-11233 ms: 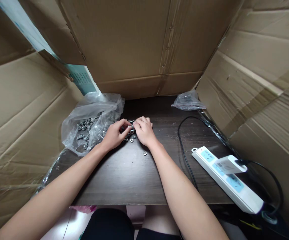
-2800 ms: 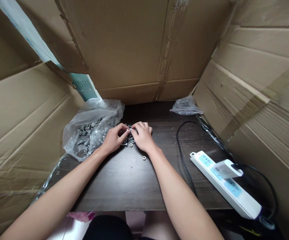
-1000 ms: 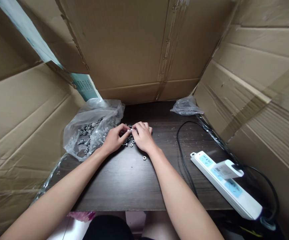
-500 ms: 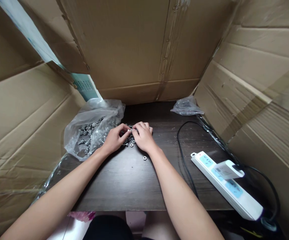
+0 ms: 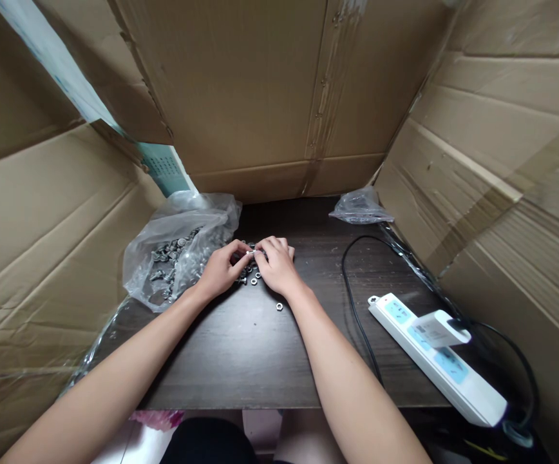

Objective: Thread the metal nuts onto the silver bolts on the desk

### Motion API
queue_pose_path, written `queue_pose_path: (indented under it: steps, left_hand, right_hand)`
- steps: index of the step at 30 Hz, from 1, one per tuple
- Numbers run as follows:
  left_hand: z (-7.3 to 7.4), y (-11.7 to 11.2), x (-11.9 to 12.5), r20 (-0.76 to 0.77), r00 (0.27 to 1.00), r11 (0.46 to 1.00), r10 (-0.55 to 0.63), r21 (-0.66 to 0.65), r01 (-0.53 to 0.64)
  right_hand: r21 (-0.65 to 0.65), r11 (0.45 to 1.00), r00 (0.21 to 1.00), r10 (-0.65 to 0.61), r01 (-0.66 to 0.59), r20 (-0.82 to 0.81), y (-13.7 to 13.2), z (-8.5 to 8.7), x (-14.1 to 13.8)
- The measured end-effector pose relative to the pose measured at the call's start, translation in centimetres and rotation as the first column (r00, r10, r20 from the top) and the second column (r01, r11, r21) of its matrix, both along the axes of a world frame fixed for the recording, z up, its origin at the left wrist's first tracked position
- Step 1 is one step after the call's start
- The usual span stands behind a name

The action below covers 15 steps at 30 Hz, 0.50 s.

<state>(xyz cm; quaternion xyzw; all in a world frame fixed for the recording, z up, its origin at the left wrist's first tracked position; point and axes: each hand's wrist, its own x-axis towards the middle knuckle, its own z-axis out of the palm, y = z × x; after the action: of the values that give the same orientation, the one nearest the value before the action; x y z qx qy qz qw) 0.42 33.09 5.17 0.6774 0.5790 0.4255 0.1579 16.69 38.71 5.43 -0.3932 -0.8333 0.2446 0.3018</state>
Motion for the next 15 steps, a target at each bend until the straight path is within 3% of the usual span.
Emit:
queue_pose_path:
  steps: [15]
  left_hand:
    - [0.04,-0.02,0.01,0.004,1.0,1.0,0.002,0.0,-0.002]
  right_hand:
    - [0.005,1.0,1.0,-0.001,0.001,0.009,0.04,-0.04,-0.03]
